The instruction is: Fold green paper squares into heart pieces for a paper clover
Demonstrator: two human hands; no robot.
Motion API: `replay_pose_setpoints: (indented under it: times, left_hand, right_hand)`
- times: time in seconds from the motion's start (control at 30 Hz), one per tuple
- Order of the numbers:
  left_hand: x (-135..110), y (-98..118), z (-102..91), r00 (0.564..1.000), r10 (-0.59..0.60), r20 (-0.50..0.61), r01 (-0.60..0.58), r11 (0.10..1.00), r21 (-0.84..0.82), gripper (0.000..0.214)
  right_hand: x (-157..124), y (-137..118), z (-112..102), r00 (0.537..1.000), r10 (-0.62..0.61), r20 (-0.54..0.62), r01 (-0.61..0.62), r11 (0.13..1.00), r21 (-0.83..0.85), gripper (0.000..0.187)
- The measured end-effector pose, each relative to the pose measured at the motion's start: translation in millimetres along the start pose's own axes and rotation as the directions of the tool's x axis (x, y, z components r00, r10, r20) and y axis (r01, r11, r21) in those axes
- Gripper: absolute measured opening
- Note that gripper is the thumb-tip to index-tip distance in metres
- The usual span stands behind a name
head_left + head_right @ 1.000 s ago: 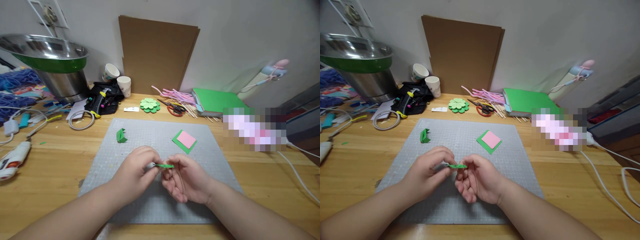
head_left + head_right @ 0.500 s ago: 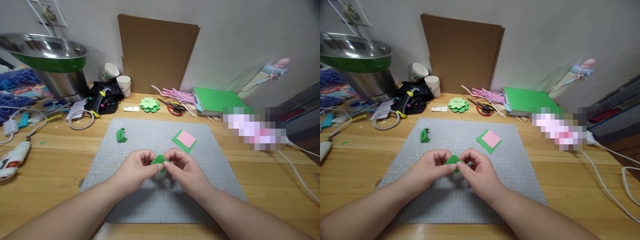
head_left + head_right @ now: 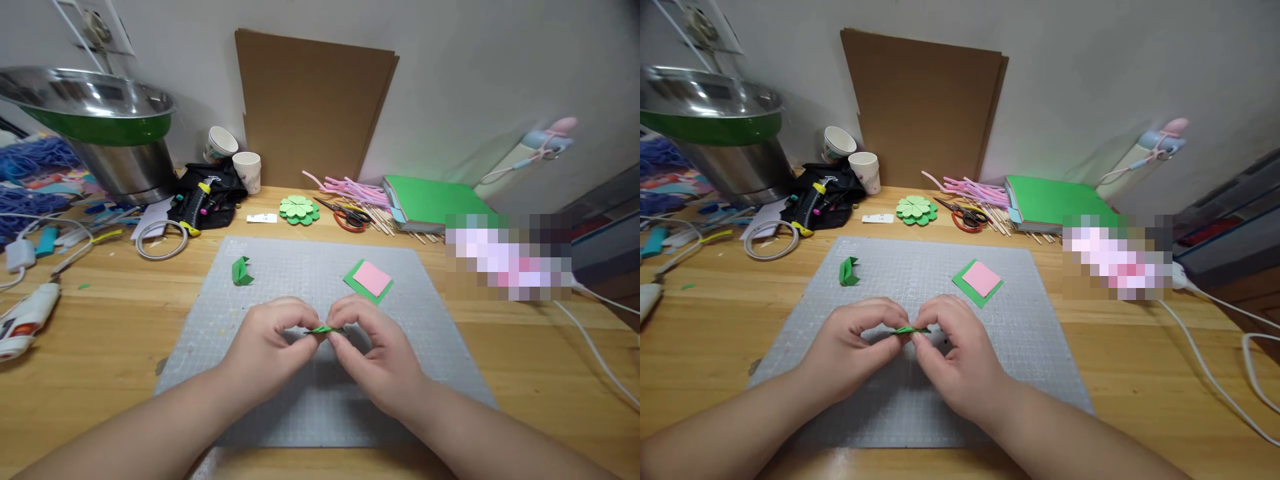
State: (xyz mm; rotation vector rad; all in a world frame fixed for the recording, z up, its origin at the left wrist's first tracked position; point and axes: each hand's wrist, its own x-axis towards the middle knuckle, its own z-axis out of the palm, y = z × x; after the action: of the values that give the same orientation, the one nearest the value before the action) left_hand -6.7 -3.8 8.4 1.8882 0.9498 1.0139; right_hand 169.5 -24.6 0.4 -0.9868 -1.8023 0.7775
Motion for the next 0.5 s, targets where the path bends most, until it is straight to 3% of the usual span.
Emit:
replay_pose_setpoints:
  times: [0.1, 0.23, 0.5]
  left_hand:
    - [0.5, -1.7, -2.2, 0.994, 0.112, -0.017, -0.110, 0.991, 0.079, 0.018]
    - [0.9, -1.5, -2.6, 0.982, 0.185, 0.035, -0.189, 0.970, 0.156, 0.017]
    - [-3.7, -0.9, 3.0, 0.992, 0.122, 0.027, -0.125, 0.984, 0.126, 0.019]
  right_hand:
    - [-0.8, -1.1, -0.8, 0.993, -0.097, -0.060, 0.090, 0.990, -0.105, 0.022]
    - [0.3, -5.6, -5.6, 0.978, -0.206, -0.033, 0.192, 0.952, -0.240, 0.015]
    - [-0.2, -14.6, -5.7, 0.973, -0.231, -0.005, 0.215, 0.914, -0.343, 0.019]
